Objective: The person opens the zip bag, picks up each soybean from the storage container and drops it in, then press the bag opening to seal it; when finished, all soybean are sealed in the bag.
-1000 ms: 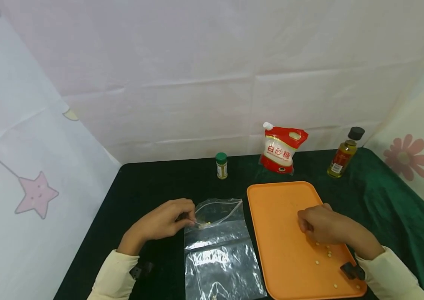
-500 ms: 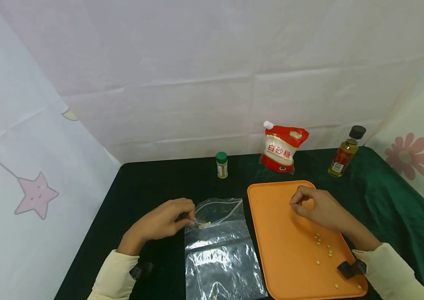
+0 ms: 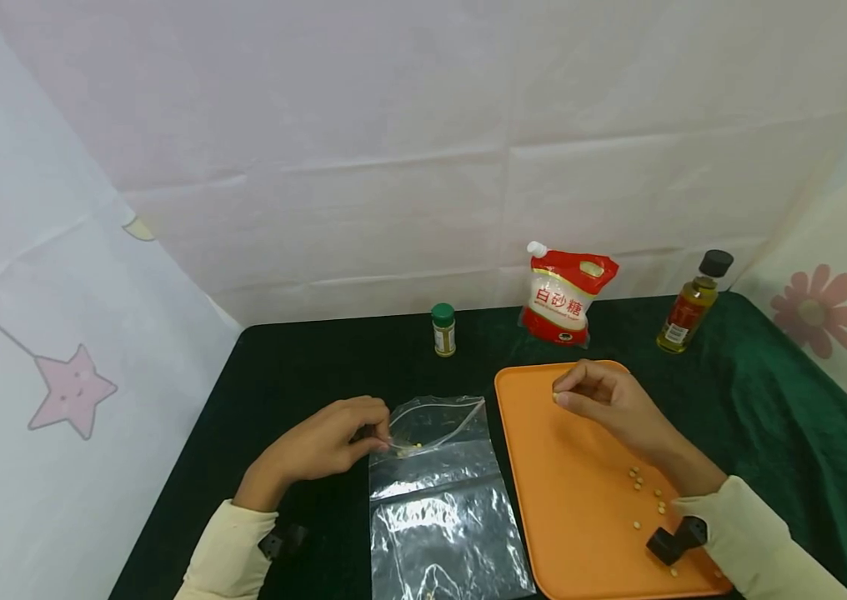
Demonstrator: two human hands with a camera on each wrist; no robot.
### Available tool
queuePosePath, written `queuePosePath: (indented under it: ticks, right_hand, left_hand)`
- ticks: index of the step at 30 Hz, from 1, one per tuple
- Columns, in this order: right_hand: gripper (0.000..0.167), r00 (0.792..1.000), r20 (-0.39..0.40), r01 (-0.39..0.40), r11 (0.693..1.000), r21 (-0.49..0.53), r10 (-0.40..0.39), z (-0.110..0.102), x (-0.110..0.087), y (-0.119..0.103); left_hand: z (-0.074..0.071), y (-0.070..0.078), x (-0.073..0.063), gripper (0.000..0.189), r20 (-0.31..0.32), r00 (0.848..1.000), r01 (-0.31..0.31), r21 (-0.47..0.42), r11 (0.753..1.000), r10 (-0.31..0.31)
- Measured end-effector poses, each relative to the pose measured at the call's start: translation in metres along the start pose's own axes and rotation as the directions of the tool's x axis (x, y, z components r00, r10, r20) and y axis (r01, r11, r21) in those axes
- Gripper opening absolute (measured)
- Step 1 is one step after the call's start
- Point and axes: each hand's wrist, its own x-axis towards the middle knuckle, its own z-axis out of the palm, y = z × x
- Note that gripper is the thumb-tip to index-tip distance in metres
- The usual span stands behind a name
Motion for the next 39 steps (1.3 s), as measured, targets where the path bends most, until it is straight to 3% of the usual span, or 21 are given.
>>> queuePosePath:
  ticks: [9, 15, 21, 26, 32, 34, 36, 39]
  right_hand:
    - [0.011, 0.997, 0.067, 0.026, 1.000, 0.007, -0.026, 0.028, 0.022, -0.009]
    - [0.008, 0.983, 0.152, 0.111, 0.993, -0.041, -0.104, 0.053, 0.041, -0.013]
    - [0.004, 0.985, 0.140, 0.105, 0.993, -0.052, -0.097, 0.071, 0.053, -0.017]
    - [0.005, 0.992, 0.100, 0.079, 0.995, -0.067, -0.072, 0.069, 0.052, -0.019]
    - [0.005, 0.995, 0.072, 0.076, 0.985, -0.152, -0.066, 0.050, 0.040, -0.024]
    - [0.004, 0.994, 0.084, 0.091, 0.971, -0.222, -0.074, 0.039, 0.034, -0.026]
    - [0.004, 0.990, 0.113, 0.115, 0.937, -0.329, -0.082, 0.028, 0.028, -0.029]
    - [0.009, 0.979, 0.183, 0.175, 0.847, -0.502, -0.094, 0.010, 0.019, -0.033]
  left_hand:
    - [0.001, 0.000, 0.001, 0.015, 0.009, 1.000, 0.008, -0.010, 1.000, -0.008]
    - [0.002, 0.000, 0.001, 0.017, 0.016, 1.000, 0.007, -0.015, 1.000, -0.007]
    - [0.002, 0.000, 0.002, 0.017, 0.017, 1.000, 0.004, -0.007, 1.000, -0.004]
    - [0.001, 0.001, 0.002, 0.017, 0.020, 1.000, 0.015, -0.004, 1.000, -0.015]
    - [0.001, 0.003, 0.002, 0.016, 0.021, 1.000, 0.015, 0.001, 1.000, -0.015]
    - [0.001, 0.004, 0.002, 0.016, 0.024, 1.000, 0.020, -0.001, 1.000, -0.020]
    - [0.001, 0.004, 0.002, 0.016, 0.027, 0.999, 0.022, -0.006, 1.000, -0.022]
    - [0.000, 0.006, 0.002, 0.015, 0.028, 0.999, 0.023, -0.009, 1.000, -0.023]
